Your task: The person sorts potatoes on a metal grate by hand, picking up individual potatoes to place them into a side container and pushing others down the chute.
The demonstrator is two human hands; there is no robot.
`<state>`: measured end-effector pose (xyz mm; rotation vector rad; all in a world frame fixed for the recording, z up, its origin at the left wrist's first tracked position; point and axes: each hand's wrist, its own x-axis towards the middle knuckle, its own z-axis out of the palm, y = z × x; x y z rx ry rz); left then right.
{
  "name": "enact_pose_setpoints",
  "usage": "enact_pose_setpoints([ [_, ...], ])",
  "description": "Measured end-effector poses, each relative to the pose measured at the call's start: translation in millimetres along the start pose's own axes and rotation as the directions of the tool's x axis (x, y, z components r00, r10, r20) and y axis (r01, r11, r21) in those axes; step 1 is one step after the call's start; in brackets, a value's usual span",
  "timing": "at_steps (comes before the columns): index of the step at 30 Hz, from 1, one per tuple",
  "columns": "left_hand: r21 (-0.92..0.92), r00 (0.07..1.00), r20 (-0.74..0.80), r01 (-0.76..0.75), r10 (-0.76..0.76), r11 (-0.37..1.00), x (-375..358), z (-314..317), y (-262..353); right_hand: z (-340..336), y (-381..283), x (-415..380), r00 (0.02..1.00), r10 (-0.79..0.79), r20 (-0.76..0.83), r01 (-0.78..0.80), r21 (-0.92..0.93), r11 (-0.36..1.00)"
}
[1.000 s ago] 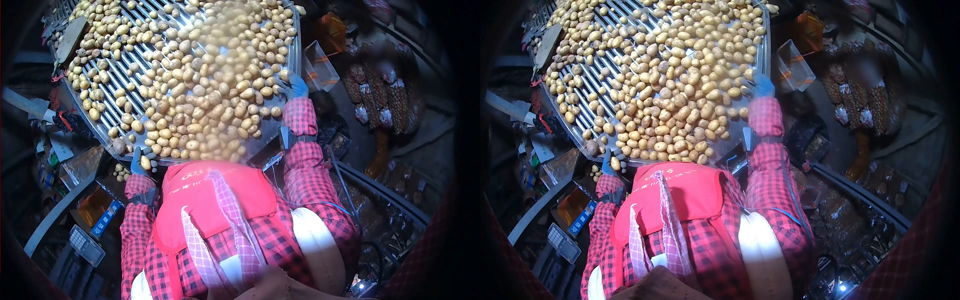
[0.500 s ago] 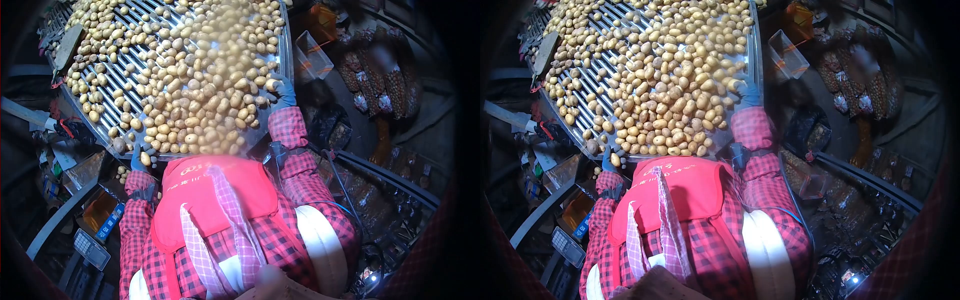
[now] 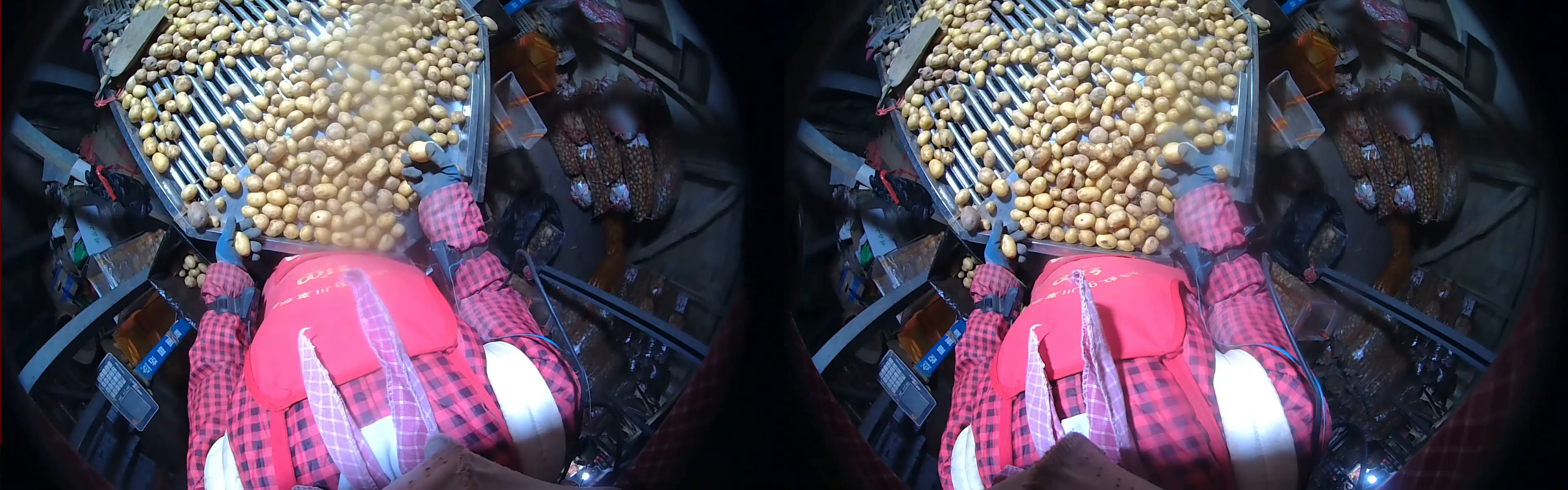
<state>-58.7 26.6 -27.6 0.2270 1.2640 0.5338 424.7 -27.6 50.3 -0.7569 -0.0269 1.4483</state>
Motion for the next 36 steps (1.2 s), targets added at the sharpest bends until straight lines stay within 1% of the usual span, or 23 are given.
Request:
enact_pose_setpoints([
  [1, -0.006, 1.0, 0.0, 0.002, -0.002, 1.0, 0.1, -0.2, -0.1, 5.6, 5.0, -2.4, 1.0, 0.001, -0.002, -0.002, -0.015, 1.0],
  [2, -0.011, 1.0, 0.0, 0.004, -0.004, 1.0, 0.0, -0.3, -0.1, 13.3, 13.4, -3.9, 0.998, -0.064, -0.029, 0.063, -0.024, 0.998],
  [5, -0.002, 1.0, 0.01, -0.002, 0.002, 1.0, -0.4, 1.0, -0.2, 52.7, 12.7, -27.9, 0.989, -0.088, -0.121, 0.065, -0.18, 0.981],
  [6, 0.007, 1.0, 0.015, -0.005, 0.004, 1.0, -0.7, 1.1, 0.1, 53.7, 12.8, -29.2, 0.994, -0.086, -0.061, 0.073, -0.185, 0.98],
  [9, 0.004, 1.0, 0.003, -0.001, 0.001, 1.0, -1.7, 3.0, 0.2, 35.4, 14.6, -23.0, 0.996, -0.083, -0.032, 0.071, -0.28, 0.957],
  [10, 0.002, 1.0, 0.019, -0.003, 0.003, 1.0, 0.7, 1.8, -0.2, 39.0, 10.2, -25.3, 0.989, -0.068, -0.128, 0.025, -0.313, 0.95],
  [12, -0.005, 0.999, 0.041, -0.005, 0.005, 1.0, 0.2, 0.2, 0.0, 28.4, 2.5, -20.8, 0.996, -0.078, -0.053, 0.046, -0.442, 0.896],
  [13, 0.007, 1.0, 0.023, -0.009, 0.008, 1.0, -3.5, 1.1, -0.4, 25.4, 1.6, -21.6, 0.997, -0.073, -0.016, 0.055, -0.502, 0.863],
  [14, 0.017, 1.0, 0.008, -0.016, 0.016, 1.0, -5.0, 3.7, 0.1, 22.6, 1.8, -26.7, 0.993, -0.112, -0.033, 0.08, -0.504, 0.86],
  [17, 0.038, 1.0, -0.014, -0.026, 0.026, 0.999, -5.5, 6.5, 1.6, 7.3, -3.4, -29.7, 0.99, -0.139, 0.008, 0.129, -0.43, 0.894],
  [18, 0.029, 1.0, -0.012, -0.018, 0.018, 0.999, -6.1, 7.0, 2.2, 7.3, -0.2, -35.1, 0.983, -0.183, -0.005, 0.169, -0.361, 0.917],
  [21, 0.035, 0.999, -0.028, -0.015, 0.016, 0.999, -7.8, 9.4, 2.3, -13.7, -1.1, -33.9, 0.976, -0.199, -0.089, 0.17, -0.258, 0.951],
  [22, 0.043, 0.999, -0.039, -0.017, 0.019, 0.999, -8.4, 10.2, 2.2, -19.8, -0.6, -35.7, 0.975, -0.17, -0.142, 0.138, -0.208, 0.968],
  [25, 0.001, 1.0, -0.018, 0.0, 0.0, 1.0, -7.0, 7.9, 2.6, -27.1, -2.7, -36.3, 0.986, -0.122, -0.112, 0.086, -0.283, 0.955],
  [26, 0.008, 1.0, -0.023, -0.003, 0.004, 1.0, -6.7, 7.1, 2.1, -25.1, -3.8, -25.0, 0.89, 0.008, -0.456, -0.103, -0.184, 0.978],
  [29, 0.02, 1.0, -0.015, -0.006, 0.007, 1.0, -4.3, 8.0, 3.0, -13.1, 2.9, -22.0, 0.856, 0.008, -0.517, -0.132, -0.204, 0.97],
  [30, 0.014, 1.0, -0.002, -0.004, 0.004, 1.0, -4.4, 6.6, 2.8, -9.0, -5.8, -14.9, 0.875, 0.112, -0.47, -0.277, -0.297, 0.914],
  [31, 0.01, 1.0, 0.011, -0.001, 0.001, 1.0, -4.3, 4.7, 2.3, -12.0, -10.9, -4.6, 0.905, 0.177, -0.387, -0.346, -0.426, 0.836],
  [32, 0.022, 1.0, 0.004, -0.008, 0.008, 1.0, -3.0, 3.3, 1.2, -16.5, -13.0, 11.4, 0.952, 0.152, -0.266, -0.288, -0.603, 0.744],
  [33, 0.025, 1.0, -0.002, -0.007, 0.007, 1.0, -2.1, 2.5, 0.7, -21.7, -13.1, 33.6, 0.991, 0.057, -0.119, -0.129, -0.77, 0.625],
  [34, 0.027, 1.0, -0.011, -0.007, 0.008, 1.0, -1.6, 1.5, 0.9, -26.1, -13.4, 58.0, 0.995, -0.094, 0.035, 0.074, -0.888, 0.455],
  [35, 0.028, 1.0, -0.022, -0.007, 0.007, 1.0, -1.5, 0.8, 0.7, -31.4, -13.1, 83.5, 0.951, -0.257, 0.172, 0.236, -0.941, 0.243],
  [36, 0.032, 0.999, -0.031, -0.008, 0.009, 0.999, -3.2, 1.6, 0.9, -30.5, -10.9, 103.9, 0.876, -0.415, 0.247, 0.266, -0.964, -0.013],
])
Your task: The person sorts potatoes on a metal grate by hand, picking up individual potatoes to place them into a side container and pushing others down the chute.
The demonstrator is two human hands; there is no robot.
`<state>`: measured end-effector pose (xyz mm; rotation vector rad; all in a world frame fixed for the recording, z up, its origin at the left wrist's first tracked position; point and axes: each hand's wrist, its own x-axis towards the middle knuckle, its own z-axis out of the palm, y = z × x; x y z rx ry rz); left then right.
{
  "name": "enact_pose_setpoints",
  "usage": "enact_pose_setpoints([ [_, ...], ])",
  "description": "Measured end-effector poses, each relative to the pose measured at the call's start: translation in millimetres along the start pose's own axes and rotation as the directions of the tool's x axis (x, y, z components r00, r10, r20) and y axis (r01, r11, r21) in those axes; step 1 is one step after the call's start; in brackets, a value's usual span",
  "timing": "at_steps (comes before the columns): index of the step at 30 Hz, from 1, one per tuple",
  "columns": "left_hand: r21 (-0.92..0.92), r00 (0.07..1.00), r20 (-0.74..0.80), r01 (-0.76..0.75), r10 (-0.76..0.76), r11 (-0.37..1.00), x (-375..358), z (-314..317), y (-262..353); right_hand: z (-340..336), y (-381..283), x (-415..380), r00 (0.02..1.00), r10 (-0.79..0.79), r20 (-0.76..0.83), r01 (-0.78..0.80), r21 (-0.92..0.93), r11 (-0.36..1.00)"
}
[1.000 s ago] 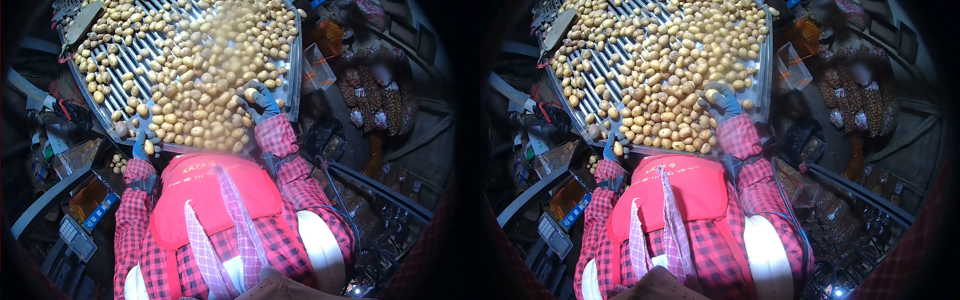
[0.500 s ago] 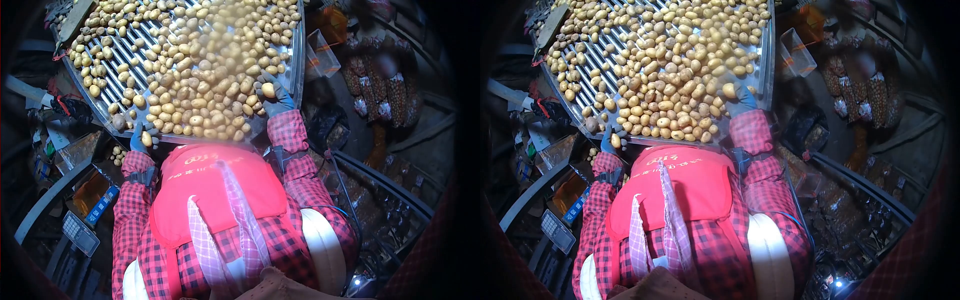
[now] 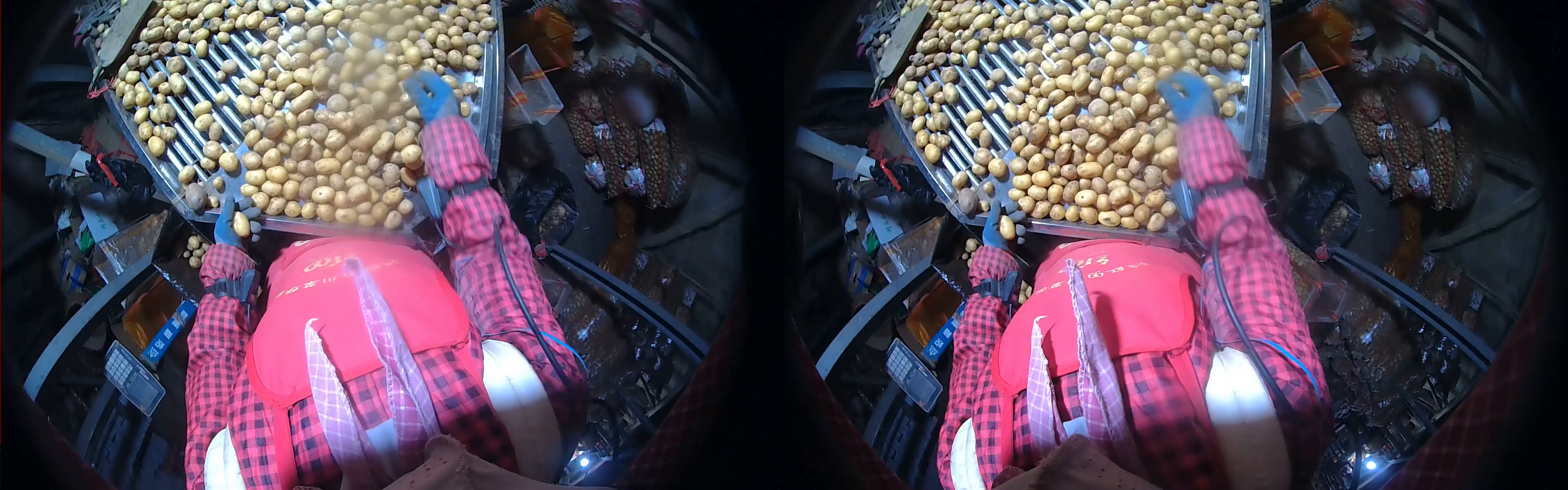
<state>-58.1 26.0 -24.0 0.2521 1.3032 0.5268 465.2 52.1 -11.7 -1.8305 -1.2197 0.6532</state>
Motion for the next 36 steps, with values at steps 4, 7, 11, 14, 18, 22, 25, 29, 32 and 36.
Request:
enact_pose_setpoints([
  [4, 0.033, 0.999, -0.038, -0.001, 0.002, 0.999, -6.3, 6.9, 3.6, 38.6, -30.4, -0.6, 0.983, -0.179, -0.041, 0.096, -0.712, 0.695],
  [7, 0.034, 0.999, -0.037, 0.009, -0.008, 0.999, -11.8, 12.6, 3.8, 44.6, -24.9, -23.6, 0.964, -0.096, 0.248, 0.248, -0.707, 0.663],
  [11, 0.044, 0.999, -0.041, 0.024, -0.023, 0.999, -7.4, 7.3, 4.8, 7.5, -15.4, -75.1, 0.895, -0.259, 0.362, 0.437, -0.604, 0.666],
  [14, 0.024, 1.0, 0.001, 0.02, -0.02, 1.0, -1.4, 0.0, -0.5, -2.3, 6.5, -108.7, 0.912, -0.181, 0.368, 0.393, -0.659, 0.642],
  [18, 0.007, 0.999, 0.03, 0.033, -0.034, 0.999, 7.4, -7.8, -1.6, -3.9, -20.9, -133.3, 0.952, 0.04, 0.302, 0.188, -0.686, 0.703],
  [22, 0.023, 1.0, -0.005, 0.018, -0.018, 1.0, -2.5, 0.9, 2.5, 77.0, -96.0, -107.0, 0.861, -0.249, 0.443, 0.448, -0.431, 0.783],
  [25, 0.01, 0.999, 0.033, 0.006, -0.006, 1.0, 5.2, -8.2, -0.2, 113.1, -113.4, -109.2, 0.722, -0.32, 0.613, 0.638, -0.413, 0.65],
  [29, 0.028, 1.0, 0.005, 0.008, -0.008, 1.0, 3.1, -5.8, 1.8, 83.2, -59.2, -138.8, 0.784, -0.37, 0.499, 0.583, -0.384, 0.716],
  [32, -0.006, 1.0, 0.018, 0.018, -0.018, 1.0, 4.1, -7.3, 0.2, 37.7, -43.2, -155.9, 0.842, -0.31, 0.442, 0.518, -0.499, 0.695],
  [36, 0.021, 0.999, 0.039, 0.009, -0.01, 1.0, 9.0, -11.3, -2.9, -26.8, -18.0, -168.8, 0.852, -0.261, 0.454, 0.487, -0.506, 0.712],
])
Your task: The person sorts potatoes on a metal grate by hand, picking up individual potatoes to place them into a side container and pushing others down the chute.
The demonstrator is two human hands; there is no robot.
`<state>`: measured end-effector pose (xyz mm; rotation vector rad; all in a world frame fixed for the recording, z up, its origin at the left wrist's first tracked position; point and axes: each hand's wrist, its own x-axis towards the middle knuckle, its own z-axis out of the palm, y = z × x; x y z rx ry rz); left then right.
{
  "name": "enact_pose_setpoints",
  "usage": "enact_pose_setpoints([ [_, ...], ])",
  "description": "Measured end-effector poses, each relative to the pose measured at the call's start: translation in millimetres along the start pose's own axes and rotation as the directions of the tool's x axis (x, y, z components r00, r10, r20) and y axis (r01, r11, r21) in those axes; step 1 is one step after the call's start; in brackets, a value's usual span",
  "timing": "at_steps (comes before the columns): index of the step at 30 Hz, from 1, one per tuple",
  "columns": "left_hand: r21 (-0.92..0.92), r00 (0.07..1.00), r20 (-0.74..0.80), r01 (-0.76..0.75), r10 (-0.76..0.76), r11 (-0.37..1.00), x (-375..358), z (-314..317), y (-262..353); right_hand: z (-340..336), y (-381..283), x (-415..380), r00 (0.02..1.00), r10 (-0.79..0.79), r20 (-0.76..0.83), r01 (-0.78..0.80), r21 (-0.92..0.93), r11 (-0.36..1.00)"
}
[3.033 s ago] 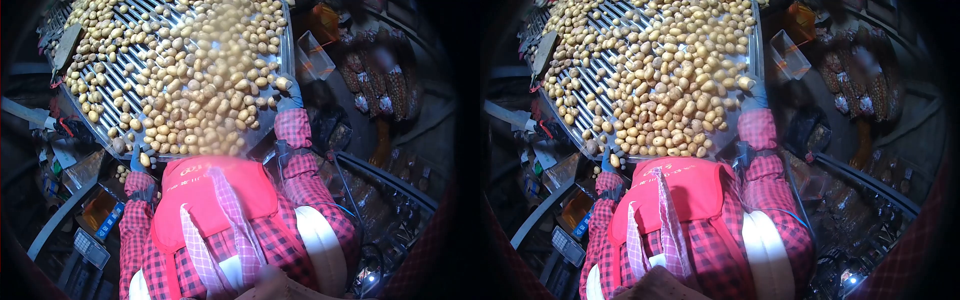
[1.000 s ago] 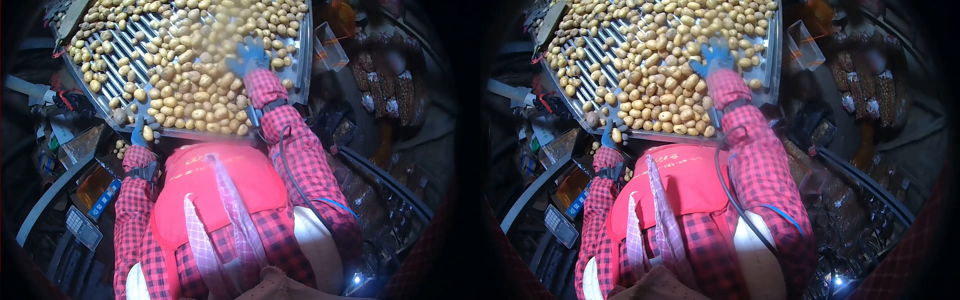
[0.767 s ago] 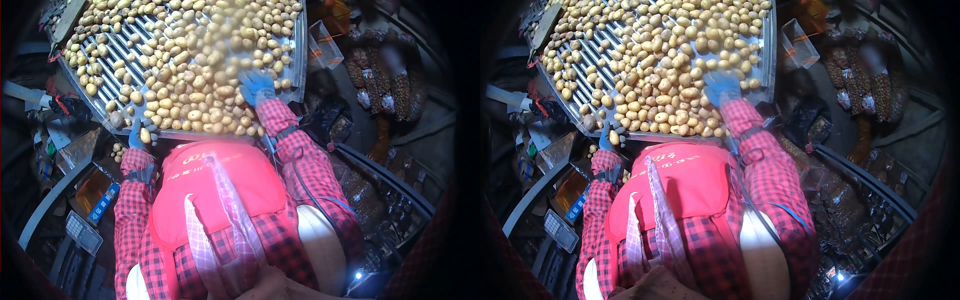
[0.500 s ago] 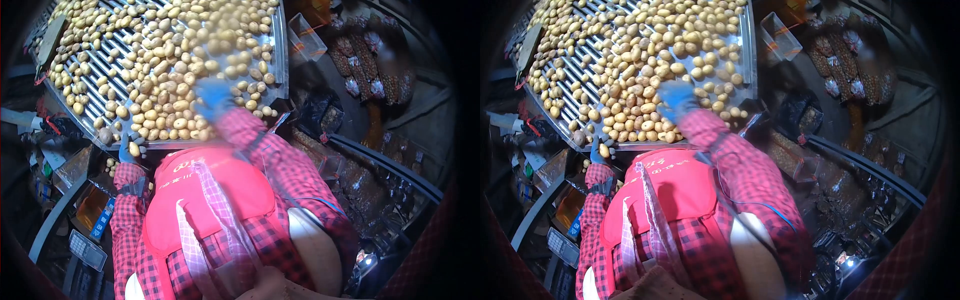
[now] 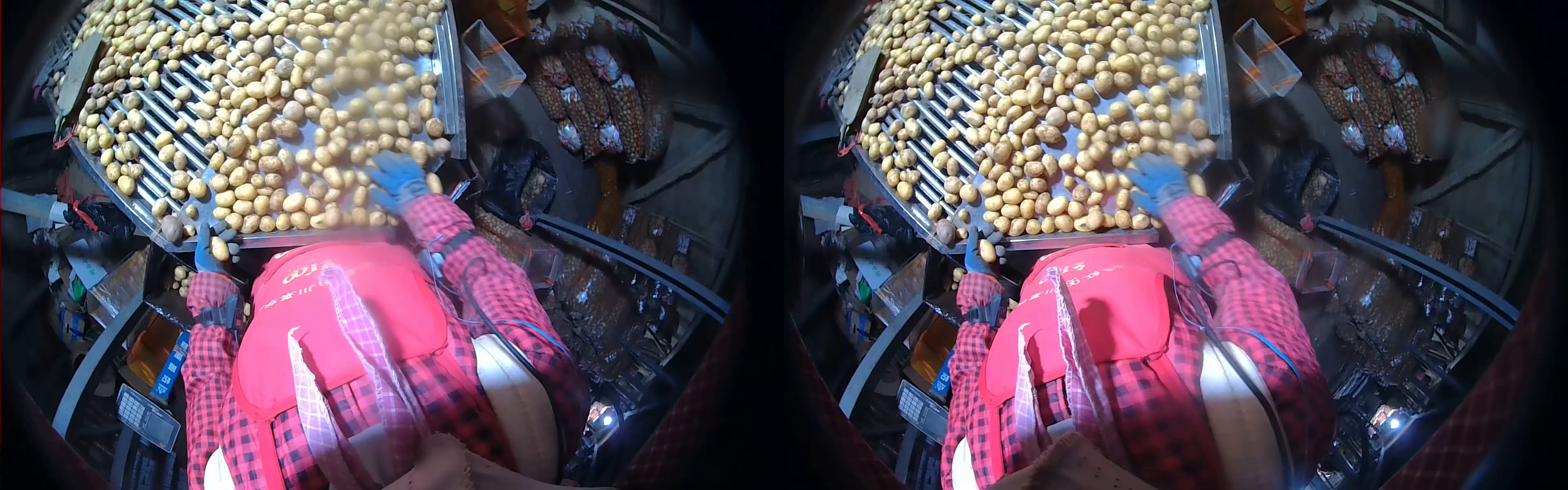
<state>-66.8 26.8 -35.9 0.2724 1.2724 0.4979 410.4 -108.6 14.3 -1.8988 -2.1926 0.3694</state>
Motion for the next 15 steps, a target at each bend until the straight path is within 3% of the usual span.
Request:
enact_pose_setpoints([
  [2, -0.021, 1.0, -0.019, 0.011, -0.011, 1.0, -4.5, 8.2, 2.4, -8.0, 25.4, -16.7, 0.947, 0.32, 0.025, -0.32, 0.179, 0.931],
  [3, -0.031, 0.999, -0.031, 0.018, -0.019, 0.999, -6.6, 9.1, 2.5, -11.6, 46.4, -19.2, 0.896, 0.438, -0.076, -0.403, 0.277, 0.872],
  [4, -0.008, 0.999, -0.025, -0.021, 0.02, 1.0, -5.2, 7.3, 0.6, -40.6, 45.0, -11.1, 0.657, 0.737, 0.158, -0.704, 0.478, 0.525],
  [6, -0.022, 1.0, -0.008, -0.012, 0.011, 1.0, -6.2, 6.9, 1.8, -47.0, 69.6, -11.3, 0.446, 0.887, 0.121, -0.886, 0.201, 0.419],
  [9, -0.023, 1.0, -0.022, -0.011, 0.011, 1.0, -6.4, 13.5, -0.3, -20.8, 109.6, 13.1, 0.387, 0.896, 0.218, -0.919, 0.011, 0.394],
  [10, -0.034, 1.0, -0.014, -0.003, 0.003, 0.999, -7.6, 15.0, 0.6, -12.9, 110.8, 17.2, 0.447, 0.892, 0.069, -0.895, 0.036, 0.445],
  [13, -0.023, 0.999, -0.031, -0.019, 0.018, 1.0, -9.6, 15.3, 2.5, -38.7, 124.3, 43.2, 0.494, 0.849, 0.186, -0.869, 0.145, 0.473],
  [14, -0.01, 0.998, -0.056, -0.031, 0.031, 0.999, -12.5, 20.8, 3.7, -31.2, 138.6, 56.1, 0.514, 0.85, 0.115, -0.842, -0.125, 0.525],
  [15, 0.005, 0.996, -0.08, -0.039, 0.039, 0.999, -15.1, 24.9, 4.4, -39.1, 129.0, 72.7, 0.587, 0.809, 0.019, -0.809, -0.006, 0.587],
])
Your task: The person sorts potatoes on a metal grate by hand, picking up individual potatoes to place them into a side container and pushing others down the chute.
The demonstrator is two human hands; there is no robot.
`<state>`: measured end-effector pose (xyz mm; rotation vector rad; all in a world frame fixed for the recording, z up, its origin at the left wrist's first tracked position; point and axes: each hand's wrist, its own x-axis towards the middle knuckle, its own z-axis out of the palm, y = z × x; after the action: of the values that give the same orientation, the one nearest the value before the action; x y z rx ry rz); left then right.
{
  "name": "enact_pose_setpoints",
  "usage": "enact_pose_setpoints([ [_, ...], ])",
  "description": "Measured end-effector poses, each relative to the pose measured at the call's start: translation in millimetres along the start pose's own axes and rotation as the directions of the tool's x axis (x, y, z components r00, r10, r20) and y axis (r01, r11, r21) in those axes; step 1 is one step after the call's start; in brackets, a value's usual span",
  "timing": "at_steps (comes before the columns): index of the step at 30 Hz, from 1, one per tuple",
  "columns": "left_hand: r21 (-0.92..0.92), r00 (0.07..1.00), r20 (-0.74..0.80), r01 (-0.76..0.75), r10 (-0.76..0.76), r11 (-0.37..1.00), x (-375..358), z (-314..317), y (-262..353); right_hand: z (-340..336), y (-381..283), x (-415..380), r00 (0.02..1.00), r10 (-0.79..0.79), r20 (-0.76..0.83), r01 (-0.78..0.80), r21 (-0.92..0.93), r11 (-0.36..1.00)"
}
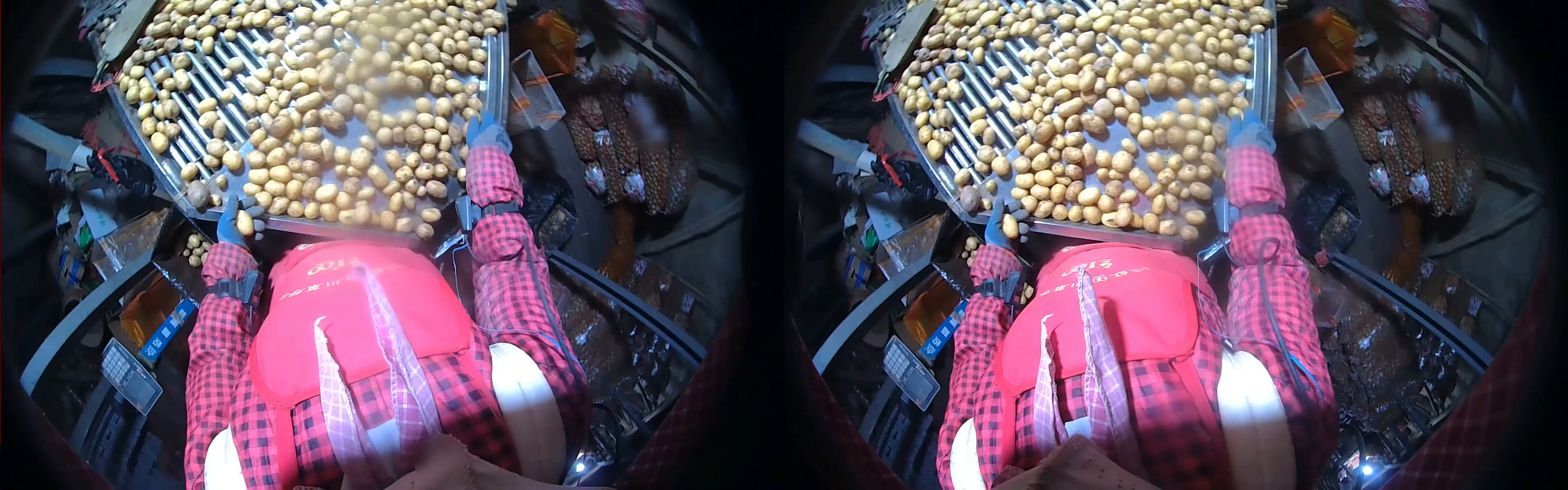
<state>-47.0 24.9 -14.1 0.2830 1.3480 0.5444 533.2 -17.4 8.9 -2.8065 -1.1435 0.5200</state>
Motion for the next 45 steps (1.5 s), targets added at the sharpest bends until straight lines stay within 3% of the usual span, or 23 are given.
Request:
enact_pose_setpoints([
  [3, 0.0, 1.0, -0.006, -0.011, 0.011, 1.0, -0.5, 1.1, -0.9, 25.4, -55.8, 40.9, 0.955, -0.234, -0.182, 0.281, 0.311, 0.908],
  [4, 0.001, 1.0, -0.014, -0.014, 0.014, 1.0, -0.5, 1.5, -1.4, 17.6, -82.3, 41.3, 0.886, -0.436, -0.157, 0.438, -0.025, 0.899],
  [6, -0.024, 1.0, 0.013, -0.009, 0.009, 1.0, 1.4, -1.2, -2.4, 27.2, -130.0, 23.1, 0.937, -0.348, 0.006, 0.342, 0.168, 0.924],
  [7, -0.024, 1.0, -0.013, -0.016, 0.016, 1.0, 0.4, 0.7, -3.0, 10.5, -165.5, -16.1, 0.962, -0.273, 0.007, 0.273, -0.007, 0.962],
  [11, -0.036, 0.997, -0.045, -0.063, 0.061, 0.997, -5.6, 5.3, -6.0, 68.5, -143.7, -51.4, 0.737, -0.663, 0.129, 0.668, -0.287, 0.687],
  [14, -0.056, 0.998, -0.026, -0.057, 0.056, 0.997, 7.3, -4.4, -13.4, 55.9, -107.4, -103.6, 0.63, -0.753, 0.192, 0.777, -0.143, 0.614],
  [16, -0.113, 1.0, -0.004, -0.027, 0.026, 0.993, 16.1, -8.4, -15.4, 52.7, -77.6, -140.5, 0.446, -0.885, -0.133, 0.87, -0.168, 0.463],
  [18, 0.227, 0.983, 0.036, -0.181, 0.178, 0.957, 1.5, 8.2, -0.4, 37.7, -42.7, -167.0, 0.475, -0.876, 0.078, 0.833, 0.28, 0.477],
  [19, 0.522, 0.885, 0.033, -0.411, 0.464, 0.747, 56.4, -32.2, -20.1, 32.5, -24.7, -174.1, 0.49, -0.838, 0.239, 0.795, 0.271, 0.542],
  [20, 0.581, 0.859, -0.015, -0.409, 0.512, 0.704, 30.2, 12.7, 3.1, 29.3, -4.7, -177.4, 0.49, -0.778, 0.393, 0.756, 0.253, 0.603],
  [22, 0.763, 0.631, 0.131, -0.556, 0.765, 0.329, 52.7, 19.9, 21.3, 43.5, 48.5, -178.0, 0.634, -0.71, 0.307, 0.674, 0.232, 0.701],
  [24, 0.892, 0.585, 0.337, -0.45, 0.738, -0.051, 45.5, 47.5, 53.2, 58.0, 94.1, -184.6, 0.845, -0.534, 0.025, 0.504, 0.295, 0.812],
  [25, 0.95, 0.705, 0.281, -0.302, 0.651, -0.082, 49.2, 64.8, 64.5, 57.1, 102.2, -188.1, 0.909, -0.403, -0.107, 0.414, 0.348, 0.841],
  [26, 0.991, 0.818, 0.129, -0.117, 0.56, -0.058, 49.8, 83.3, 67.8, 57.8, 108.5, -188.4, 0.96, -0.279, -0.03, 0.27, 0.375, 0.887],
  [28, 0.998, 0.835, 0.059, -0.04, 0.547, -0.046, 70.0, 100.6, 68.0, 55.1, 110.5, -189.3, 0.991, -0.017, 0.134, -0.037, 0.391, 0.92],
  [29, 0.99, 0.812, 0.109, -0.035, 0.573, -0.139, 76.8, 109.6, 62.0, 56.7, 110.1, -191.4, 0.997, -0.031, 0.072, 0.002, 0.371, 0.929],
  [31, 0.988, 0.89, 0.12, -0.066, 0.439, -0.136, -3.1, 190.5, 81.1, 50.0, 94.8, -193.9, 0.999, -0.019, 0.051, -0.003, 0.393, 0.919],
  [35, 0.874, 0.867, 0.373, -0.448, 0.331, 0.187, 28.4, 201.5, 4.2, 63.2, 83.0, -175.0, 0.999, -0.036, -0.002, 0.031, 0.559, 0.829],
  [36, 0.863, 0.778, 0.494, -0.495, 0.388, -0.106, 42.7, 201.7, -15.8, 65.9, 80.4, -166.2, 0.996, -0.057, -0.07, 0.087, 0.553, 0.829],
  [38, 0.774, 0.729, 0.62, -0.629, 0.289, -0.072, 30.1, 213.1, -22.9, 64.5, 76.1, -148.6, 0.973, -0.099, -0.211, 0.197, 0.519, 0.832],
  [40, 0.617, 0.59, 0.716, -0.785, 0.373, 0.057, 26.1, 203.0, -28.4, 37.5, 51.0, -135.4, 0.981, -0.097, -0.168, 0.165, 0.456, 0.875],
  [42, 0.727, 0.784, 0.513, -0.613, 0.349, 0.31, 12.1, 180.6, -20.9, 40.8, 40.7, -114.5, 0.997, -0.031, -0.07, 0.06, 0.467, 0.882],
  [45, 0.479, 0.87, 0.326, -0.489, 0.37, 0.728, 5.6, 111.3, -13.9, 34.5, 20.7, -92.8, 0.992, 0.027, 0.12, -0.066, 0.337, 0.939],
])
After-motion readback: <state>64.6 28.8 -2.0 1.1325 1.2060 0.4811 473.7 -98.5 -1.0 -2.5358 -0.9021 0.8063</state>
